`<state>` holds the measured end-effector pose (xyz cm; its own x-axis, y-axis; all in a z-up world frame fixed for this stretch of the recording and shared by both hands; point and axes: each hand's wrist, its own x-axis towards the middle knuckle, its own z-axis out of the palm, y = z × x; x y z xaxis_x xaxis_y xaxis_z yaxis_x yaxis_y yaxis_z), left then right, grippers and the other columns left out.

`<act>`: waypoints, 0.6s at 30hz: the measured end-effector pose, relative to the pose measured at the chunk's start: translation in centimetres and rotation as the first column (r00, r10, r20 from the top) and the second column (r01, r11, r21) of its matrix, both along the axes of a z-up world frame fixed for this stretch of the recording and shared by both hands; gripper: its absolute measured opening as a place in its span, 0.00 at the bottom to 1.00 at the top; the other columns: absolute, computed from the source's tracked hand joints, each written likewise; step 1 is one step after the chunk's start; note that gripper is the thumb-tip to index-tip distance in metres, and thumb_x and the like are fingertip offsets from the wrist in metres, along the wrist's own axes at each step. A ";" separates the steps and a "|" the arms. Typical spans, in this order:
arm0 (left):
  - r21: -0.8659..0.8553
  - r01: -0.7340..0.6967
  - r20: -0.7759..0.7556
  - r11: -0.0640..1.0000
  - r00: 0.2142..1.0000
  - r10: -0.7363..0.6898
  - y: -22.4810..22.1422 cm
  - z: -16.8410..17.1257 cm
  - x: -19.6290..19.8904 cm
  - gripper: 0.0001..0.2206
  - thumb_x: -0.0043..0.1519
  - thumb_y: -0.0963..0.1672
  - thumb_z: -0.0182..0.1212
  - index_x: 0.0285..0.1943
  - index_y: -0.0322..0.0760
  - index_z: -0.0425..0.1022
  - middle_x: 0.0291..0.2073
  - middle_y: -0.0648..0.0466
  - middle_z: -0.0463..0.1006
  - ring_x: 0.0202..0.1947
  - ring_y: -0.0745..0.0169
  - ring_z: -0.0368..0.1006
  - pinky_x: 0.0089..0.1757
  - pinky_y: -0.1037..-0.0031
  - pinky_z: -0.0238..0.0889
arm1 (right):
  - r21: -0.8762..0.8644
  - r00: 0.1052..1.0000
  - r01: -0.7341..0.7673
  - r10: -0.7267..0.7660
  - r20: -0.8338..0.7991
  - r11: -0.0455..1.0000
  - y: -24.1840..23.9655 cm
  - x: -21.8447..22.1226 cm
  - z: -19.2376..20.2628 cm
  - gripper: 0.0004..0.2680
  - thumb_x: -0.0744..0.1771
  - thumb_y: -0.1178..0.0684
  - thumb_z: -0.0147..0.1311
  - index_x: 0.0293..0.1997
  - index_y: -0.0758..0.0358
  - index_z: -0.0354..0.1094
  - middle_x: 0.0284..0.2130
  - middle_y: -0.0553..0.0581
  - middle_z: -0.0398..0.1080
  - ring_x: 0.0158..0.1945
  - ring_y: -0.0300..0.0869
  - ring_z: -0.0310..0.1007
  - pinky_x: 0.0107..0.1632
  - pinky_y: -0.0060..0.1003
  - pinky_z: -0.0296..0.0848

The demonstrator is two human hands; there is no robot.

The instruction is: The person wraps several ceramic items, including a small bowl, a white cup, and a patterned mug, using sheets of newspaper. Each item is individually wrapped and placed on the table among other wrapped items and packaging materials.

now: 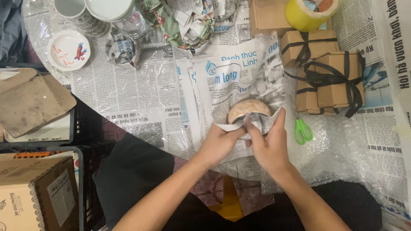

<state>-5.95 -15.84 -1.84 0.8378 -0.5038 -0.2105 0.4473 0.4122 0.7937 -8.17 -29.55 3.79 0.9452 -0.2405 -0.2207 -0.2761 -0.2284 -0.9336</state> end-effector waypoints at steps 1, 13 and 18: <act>0.019 0.009 0.037 1.000 0.999 -0.010 -0.1 0.4 0.2 0.15 0.63 0.35 0.57 0.60 0.25 0.69 0.47 0.46 0.77 0.41 0.61 0.76 0.40 0.69 0.73 | -0.040 0.998 -0.024 0.026 0.064 0.999 -0.2 0.1 0.0 0.19 0.68 0.60 0.52 0.64 0.72 0.46 0.42 0.62 0.74 0.33 0.39 0.76 0.28 0.32 0.75; 0.233 -0.049 0.385 0.971 0.922 -0.046 1.1 5.6 1.1 0.30 0.61 0.41 0.64 0.73 0.29 0.57 0.58 0.41 0.70 0.48 0.53 0.73 0.46 0.65 0.71 | -0.308 0.959 -0.094 0.169 0.226 0.947 -1.7 1.0 0.7 0.18 0.69 0.67 0.48 0.66 0.70 0.50 0.45 0.68 0.73 0.39 0.46 0.74 0.37 0.40 0.72; 0.359 -0.253 0.669 0.898 0.741 -0.059 1.3 4.4 1.2 0.14 0.69 0.42 0.60 0.63 0.34 0.73 0.69 0.35 0.65 0.70 0.41 0.65 0.66 0.55 0.62 | -0.101 0.984 -0.014 -0.004 -0.181 0.995 -1.7 1.6 2.4 0.19 0.66 0.65 0.44 0.67 0.65 0.51 0.39 0.65 0.72 0.19 0.42 0.71 0.17 0.37 0.71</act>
